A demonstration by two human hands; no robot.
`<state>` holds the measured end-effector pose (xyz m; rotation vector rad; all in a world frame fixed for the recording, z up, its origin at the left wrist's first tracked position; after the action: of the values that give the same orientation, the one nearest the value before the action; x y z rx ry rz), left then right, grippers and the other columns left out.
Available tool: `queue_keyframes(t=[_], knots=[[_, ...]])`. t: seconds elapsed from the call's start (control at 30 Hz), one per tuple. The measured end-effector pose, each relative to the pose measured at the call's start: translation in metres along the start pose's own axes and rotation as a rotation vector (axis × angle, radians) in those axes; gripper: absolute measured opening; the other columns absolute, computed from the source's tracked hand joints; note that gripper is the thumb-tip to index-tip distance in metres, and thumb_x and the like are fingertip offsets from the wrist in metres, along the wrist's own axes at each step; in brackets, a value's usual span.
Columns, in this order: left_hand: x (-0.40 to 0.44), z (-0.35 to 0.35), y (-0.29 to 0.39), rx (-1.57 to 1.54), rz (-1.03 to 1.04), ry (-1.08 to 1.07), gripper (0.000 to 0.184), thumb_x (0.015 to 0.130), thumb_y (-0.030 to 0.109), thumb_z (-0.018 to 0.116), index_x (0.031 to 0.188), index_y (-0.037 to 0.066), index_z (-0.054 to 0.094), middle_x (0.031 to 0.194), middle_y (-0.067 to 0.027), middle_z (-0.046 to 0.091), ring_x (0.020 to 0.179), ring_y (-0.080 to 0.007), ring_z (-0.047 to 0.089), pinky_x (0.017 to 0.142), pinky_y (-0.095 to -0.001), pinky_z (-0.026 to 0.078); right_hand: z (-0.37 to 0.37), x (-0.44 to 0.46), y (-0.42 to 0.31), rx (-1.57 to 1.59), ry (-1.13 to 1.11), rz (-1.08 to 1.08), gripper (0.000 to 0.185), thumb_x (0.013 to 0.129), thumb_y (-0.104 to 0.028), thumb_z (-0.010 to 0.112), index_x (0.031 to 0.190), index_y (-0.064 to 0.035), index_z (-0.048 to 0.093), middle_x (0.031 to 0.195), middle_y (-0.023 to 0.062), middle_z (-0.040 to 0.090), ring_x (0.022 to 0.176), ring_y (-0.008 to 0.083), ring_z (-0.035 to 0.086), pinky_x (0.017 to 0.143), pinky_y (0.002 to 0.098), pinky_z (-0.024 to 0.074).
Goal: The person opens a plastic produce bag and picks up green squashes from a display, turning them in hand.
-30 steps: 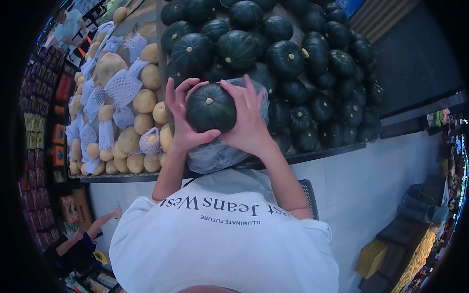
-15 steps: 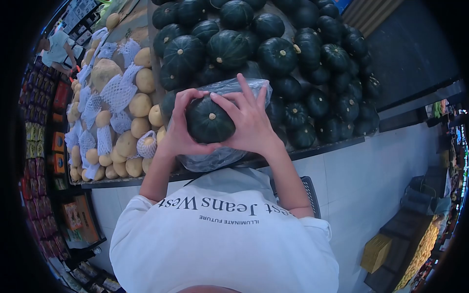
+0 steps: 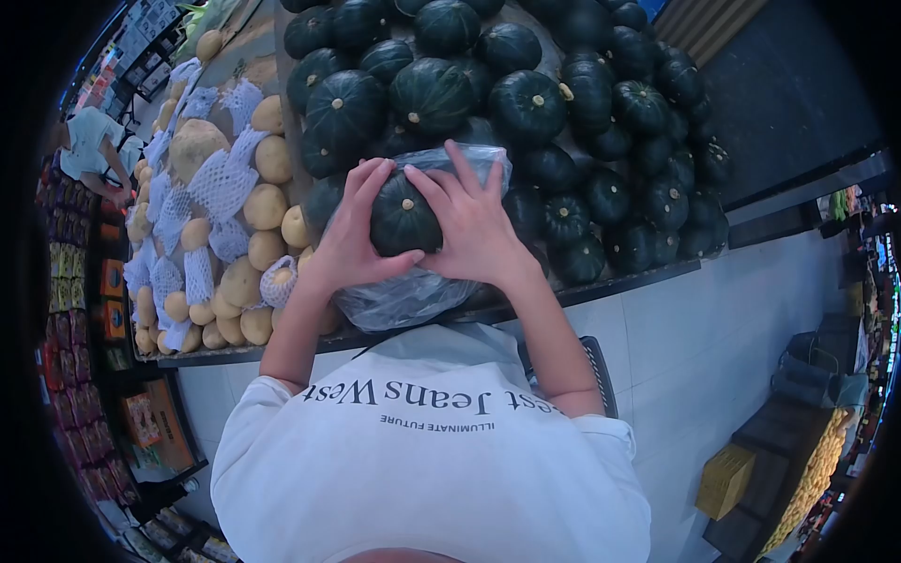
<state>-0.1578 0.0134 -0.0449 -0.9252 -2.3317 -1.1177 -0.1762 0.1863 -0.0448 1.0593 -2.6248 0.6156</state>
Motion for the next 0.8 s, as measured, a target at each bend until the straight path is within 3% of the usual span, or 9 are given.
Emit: queue_keyframes(t=[0.03,0.23,0.33,0.47,0.63,0.73,0.8], knots=[[0.000,0.000,0.000,0.007,-0.002,-0.006,0.100,0.060,0.024,0.082,0.142,0.005,0.028,0.129,-0.0213,0.041,0.123,-0.0394,0.041,0.108,-0.0519,0.030,0.000,0.001,0.000,0.004,-0.006,0.004,0.101,0.054,-0.031,0.083,0.142,-0.0149,0.035,0.130,0.0108,0.050,0.139,0.0354,0.025,0.100,0.0770,0.0118],[0.008,-0.002,0.008,0.229,-0.017,-0.082,0.089,0.059,0.035,0.077,0.137,0.009,0.042,0.123,-0.0156,0.043,0.118,-0.0346,0.048,0.110,-0.0654,0.007,-0.007,0.004,-0.001,-0.049,-0.061,0.020,0.099,0.056,-0.033,0.082,0.141,-0.0153,0.035,0.133,0.0108,0.048,0.140,0.0364,0.024,0.101,0.0767,0.0111],[0.004,0.000,0.006,0.211,-0.011,-0.043,0.086,0.060,0.037,0.076,0.135,0.011,0.045,0.122,-0.0139,0.044,0.118,-0.0322,0.048,0.110,-0.0666,0.004,-0.008,0.004,-0.001,-0.050,-0.070,0.011,0.099,0.056,-0.034,0.082,0.141,-0.0155,0.036,0.135,0.0111,0.047,0.140,0.0370,0.022,0.102,0.0767,0.0098],[0.000,-0.002,0.006,0.190,0.022,-0.045,0.082,0.064,0.038,0.071,0.138,0.012,0.044,0.123,-0.0149,0.044,0.122,-0.0340,0.044,0.110,-0.0657,0.005,-0.008,0.000,0.001,0.022,-0.054,0.002,0.099,0.055,-0.037,0.083,0.141,-0.0154,0.038,0.137,0.0123,0.046,0.140,0.0383,0.021,0.103,0.0761,0.0078],[-0.001,-0.004,0.016,0.260,-0.005,-0.103,0.072,0.071,0.033,0.062,0.138,0.015,0.044,0.126,-0.0174,0.042,0.126,-0.0381,0.038,0.109,-0.0665,0.007,-0.009,-0.009,0.004,0.163,-0.025,0.015,0.098,0.056,-0.037,0.084,0.140,-0.0113,0.040,0.138,0.0134,0.045,0.138,0.0366,0.027,0.108,0.0688,0.0117],[0.001,-0.010,0.026,0.486,-0.028,-0.180,0.069,0.070,0.026,0.059,0.136,0.009,0.045,0.129,-0.0196,0.042,0.129,-0.0401,0.037,0.111,-0.0637,0.008,-0.015,-0.022,0.012,0.257,-0.013,-0.012,0.097,0.058,-0.036,0.085,0.140,-0.0092,0.040,0.140,0.0135,0.044,0.138,0.0346,0.030,0.110,0.0646,0.0148],[0.000,-0.018,0.030,0.506,-0.162,-0.199,0.071,0.068,0.026,0.058,0.137,0.012,0.045,0.130,-0.0194,0.041,0.129,-0.0404,0.036,0.111,-0.0634,0.007,-0.021,-0.030,0.018,0.244,-0.018,-0.057,0.097,0.059,-0.037,0.084,0.140,-0.0093,0.039,0.141,0.0133,0.043,0.138,0.0336,0.030,0.111,0.0637,0.0156]])
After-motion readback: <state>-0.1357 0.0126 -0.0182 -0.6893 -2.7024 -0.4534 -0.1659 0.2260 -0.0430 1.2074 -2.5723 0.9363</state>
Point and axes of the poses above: each hand's wrist, its own x-axis towards the middle knuckle, its own z-axis out of the palm, y = z × x, the point moved 3 cm from there along x, towards the middle knuckle
